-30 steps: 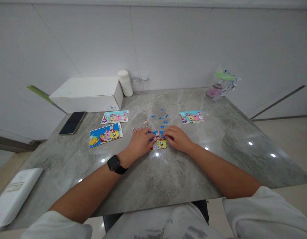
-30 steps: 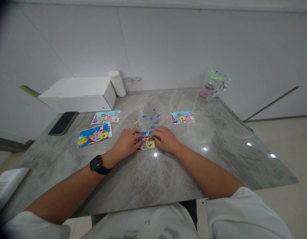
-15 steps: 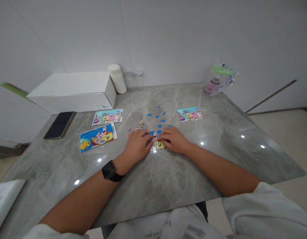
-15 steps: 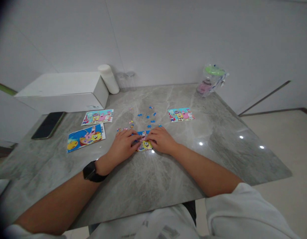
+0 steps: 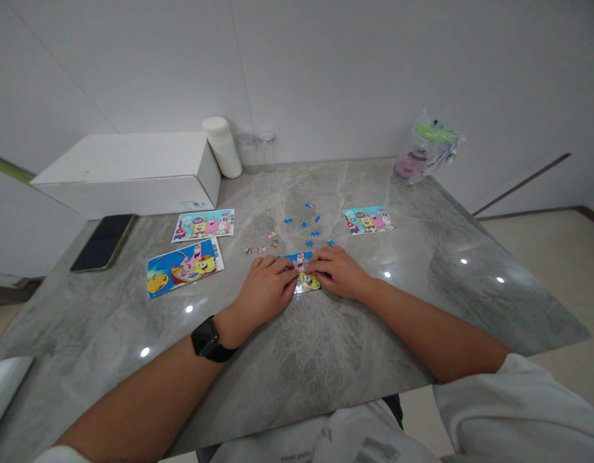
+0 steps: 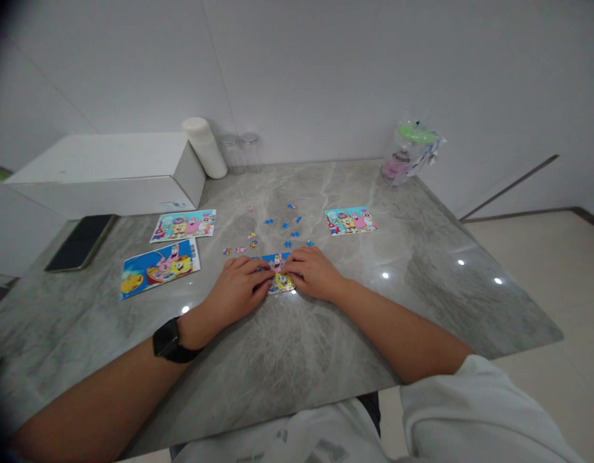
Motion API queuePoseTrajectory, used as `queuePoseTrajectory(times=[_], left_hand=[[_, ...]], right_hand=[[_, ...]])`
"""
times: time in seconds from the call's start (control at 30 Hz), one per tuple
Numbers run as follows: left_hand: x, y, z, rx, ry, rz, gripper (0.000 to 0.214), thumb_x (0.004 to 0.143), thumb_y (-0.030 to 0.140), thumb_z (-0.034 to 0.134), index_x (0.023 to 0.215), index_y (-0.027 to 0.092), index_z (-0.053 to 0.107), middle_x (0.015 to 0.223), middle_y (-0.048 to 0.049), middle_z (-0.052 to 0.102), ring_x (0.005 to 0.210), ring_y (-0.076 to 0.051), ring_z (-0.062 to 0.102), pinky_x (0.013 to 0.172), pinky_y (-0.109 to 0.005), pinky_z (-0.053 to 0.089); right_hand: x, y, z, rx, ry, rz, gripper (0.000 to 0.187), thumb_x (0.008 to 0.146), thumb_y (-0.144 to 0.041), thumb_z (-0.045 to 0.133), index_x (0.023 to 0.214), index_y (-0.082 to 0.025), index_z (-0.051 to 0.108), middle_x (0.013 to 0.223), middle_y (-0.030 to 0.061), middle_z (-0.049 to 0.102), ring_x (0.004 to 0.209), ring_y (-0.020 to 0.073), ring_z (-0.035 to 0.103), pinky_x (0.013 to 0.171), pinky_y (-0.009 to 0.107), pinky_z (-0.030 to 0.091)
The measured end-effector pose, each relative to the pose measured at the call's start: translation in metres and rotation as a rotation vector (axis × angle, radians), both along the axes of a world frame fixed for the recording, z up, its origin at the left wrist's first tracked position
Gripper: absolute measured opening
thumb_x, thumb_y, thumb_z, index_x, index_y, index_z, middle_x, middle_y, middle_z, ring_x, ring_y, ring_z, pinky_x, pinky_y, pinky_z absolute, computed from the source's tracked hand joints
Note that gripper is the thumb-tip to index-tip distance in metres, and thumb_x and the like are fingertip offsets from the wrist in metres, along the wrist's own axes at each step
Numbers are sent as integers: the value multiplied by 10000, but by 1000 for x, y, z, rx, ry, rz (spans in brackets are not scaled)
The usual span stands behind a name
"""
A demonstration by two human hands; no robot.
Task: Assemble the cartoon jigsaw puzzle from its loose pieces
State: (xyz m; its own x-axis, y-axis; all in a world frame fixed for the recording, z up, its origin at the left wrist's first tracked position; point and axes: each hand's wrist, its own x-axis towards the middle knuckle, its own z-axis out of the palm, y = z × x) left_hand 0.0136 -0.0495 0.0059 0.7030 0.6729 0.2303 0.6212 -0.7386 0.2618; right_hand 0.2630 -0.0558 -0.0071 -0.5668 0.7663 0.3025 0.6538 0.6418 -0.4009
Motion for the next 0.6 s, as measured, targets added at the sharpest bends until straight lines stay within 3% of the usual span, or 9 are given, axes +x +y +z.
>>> queuePoseTrajectory(times=[0.23, 0.37, 0.5, 0.6], left_hand=[[0, 0, 0, -7, -1, 9, 247, 1012, 315, 588, 1174, 249, 762, 1208, -76, 762, 1063, -288, 627, 960, -499, 443], [-8, 10, 5, 13, -38, 128, 281, 989, 239, 568, 1223, 241, 723, 1226, -72, 752, 1136, -295, 624, 1026, -507, 427], [-13, 16, 6, -17, -23, 176, 296, 944, 158, 557, 1166, 235, 736, 1194, -67, 747, 1105, -277, 633, 986, -473, 456], [-12, 16, 5, -24, -15, 163, 251, 959, 191, 571, 1122, 248, 752, 1150, -63, 748, 1095, -271, 642, 1000, -471, 454]], right_hand=[[0, -1, 1, 8, -32, 6, 215, 965, -169, 619, 1068, -243, 792, 1061, 84, 765, 1031, 245, 656, 944, 425, 428], [1, -1, 0, 39, -26, 17, 196, 957, -173, 636, 1064, -237, 787, 1057, 81, 765, 1014, 240, 656, 929, 420, 434], [1, -1, 1, 65, -19, 34, 177, 963, -185, 637, 1054, -231, 781, 1052, 78, 767, 1004, 238, 662, 914, 418, 433], [1, -1, 1, 71, -17, 33, 185, 962, -177, 630, 1056, -233, 780, 1044, 81, 766, 997, 235, 662, 910, 417, 437]])
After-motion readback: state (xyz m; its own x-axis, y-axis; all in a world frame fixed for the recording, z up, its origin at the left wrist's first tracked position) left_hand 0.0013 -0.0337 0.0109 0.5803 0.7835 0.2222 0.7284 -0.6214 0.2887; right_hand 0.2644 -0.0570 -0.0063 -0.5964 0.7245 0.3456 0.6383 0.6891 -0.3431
